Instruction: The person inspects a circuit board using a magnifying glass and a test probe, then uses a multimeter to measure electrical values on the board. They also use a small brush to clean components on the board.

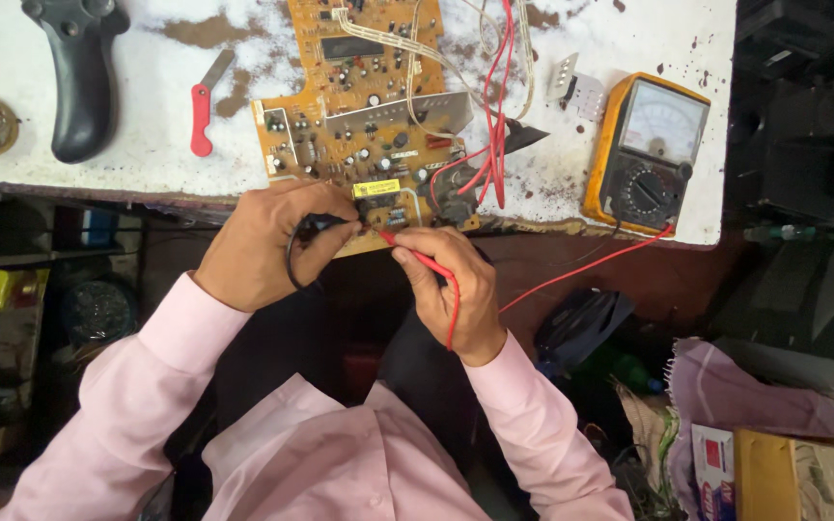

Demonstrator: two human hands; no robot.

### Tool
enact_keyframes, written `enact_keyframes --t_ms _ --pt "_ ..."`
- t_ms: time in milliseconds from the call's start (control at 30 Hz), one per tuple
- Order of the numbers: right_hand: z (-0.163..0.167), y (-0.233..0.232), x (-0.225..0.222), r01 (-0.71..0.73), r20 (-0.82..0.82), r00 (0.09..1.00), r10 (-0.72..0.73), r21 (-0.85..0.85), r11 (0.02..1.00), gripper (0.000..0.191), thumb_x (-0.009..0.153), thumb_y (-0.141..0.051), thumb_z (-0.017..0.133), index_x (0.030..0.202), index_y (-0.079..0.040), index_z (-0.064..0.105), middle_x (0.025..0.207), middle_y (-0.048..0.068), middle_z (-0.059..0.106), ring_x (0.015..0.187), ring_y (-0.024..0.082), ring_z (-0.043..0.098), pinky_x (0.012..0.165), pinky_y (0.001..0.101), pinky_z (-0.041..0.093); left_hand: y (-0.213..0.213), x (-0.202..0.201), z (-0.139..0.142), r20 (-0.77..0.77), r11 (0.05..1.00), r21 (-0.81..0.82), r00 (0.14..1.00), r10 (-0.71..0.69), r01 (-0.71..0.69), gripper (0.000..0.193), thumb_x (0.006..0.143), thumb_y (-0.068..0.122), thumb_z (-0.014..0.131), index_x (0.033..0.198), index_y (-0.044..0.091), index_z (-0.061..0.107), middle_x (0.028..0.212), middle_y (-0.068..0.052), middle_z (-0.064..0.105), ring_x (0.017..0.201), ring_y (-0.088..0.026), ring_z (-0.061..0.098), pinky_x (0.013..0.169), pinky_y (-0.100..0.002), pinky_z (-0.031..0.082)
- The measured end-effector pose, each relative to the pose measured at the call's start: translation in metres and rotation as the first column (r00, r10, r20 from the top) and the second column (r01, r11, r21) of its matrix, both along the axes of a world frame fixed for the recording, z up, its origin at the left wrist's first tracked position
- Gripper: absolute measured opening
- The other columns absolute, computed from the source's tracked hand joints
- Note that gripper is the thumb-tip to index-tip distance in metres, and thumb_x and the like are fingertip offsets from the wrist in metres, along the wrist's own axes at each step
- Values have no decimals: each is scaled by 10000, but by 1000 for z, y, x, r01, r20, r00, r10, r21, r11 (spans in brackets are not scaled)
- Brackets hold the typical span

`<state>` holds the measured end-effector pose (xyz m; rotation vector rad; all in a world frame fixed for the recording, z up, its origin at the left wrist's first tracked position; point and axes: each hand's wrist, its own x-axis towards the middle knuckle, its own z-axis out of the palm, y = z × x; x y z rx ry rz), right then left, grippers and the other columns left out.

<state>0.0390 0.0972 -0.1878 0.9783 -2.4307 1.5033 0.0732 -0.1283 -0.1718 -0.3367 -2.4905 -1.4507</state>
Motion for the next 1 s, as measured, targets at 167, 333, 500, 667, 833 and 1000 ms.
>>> enact_keyframes --t_ms 167,333,500,667,833,1000 --pt "1 -2 -1 -15 -10 1000 15 -2 1000 106 978 -33 734 1073 -13 692 1028 132 744 924 275 726 839 346 575 -1 0 -1 -3 1000 24 1000 -5 5 116 900 64 752 999 35 698 984 -117 747 905 -305 735 801 -371 571" --pt "2 -5 -1 -22 -47 999 23 14 1000 115 965 -16 742 1069 -5 694 1040 139 743 922 289 719 835 356 573 -2 -1 -3 4 999 40 1000 -7 6 121 900 65 759 1000 30 700 979 -119 748 890 -306 740 784 -366 573" --pt "3 -6 -2 -12 -58 998 13 17 1000 133 939 -4 762 1061 -10 710 1041 134 750 909 284 725 827 359 577 -2 0 -6 17 1000 18 1000 22 -23 141 879 74 778 986 26 700 979 -132 748 882 -318 741 778 -372 575" --pt "3 1 -2 -20 -103 994 22 18 1000 150 913 -4 775 1044 -22 703 1035 127 739 927 304 720 852 370 573 4 -1 -7 -19 995 -54 996 82 -83 185 825 80 798 979 28 709 1012 -141 749 949 -324 741 841 -392 569" --pt "5 4 0 -31 -60 998 31 3 1000 154 940 -24 778 1072 -21 699 1061 105 741 941 276 726 814 336 568 7 2 -6 99 991 -69 988 122 -116 204 795 74 792 989 51 734 1046 -121 763 963 -278 753 839 -361 573" --pt "5 3 0 -33 -53 998 33 3 999 142 953 -34 779 1074 -26 706 1050 96 743 912 260 725 809 331 570 8 2 -8 59 991 -49 990 125 -122 199 798 84 798 985 56 737 1040 -117 760 968 -264 751 839 -351 575"
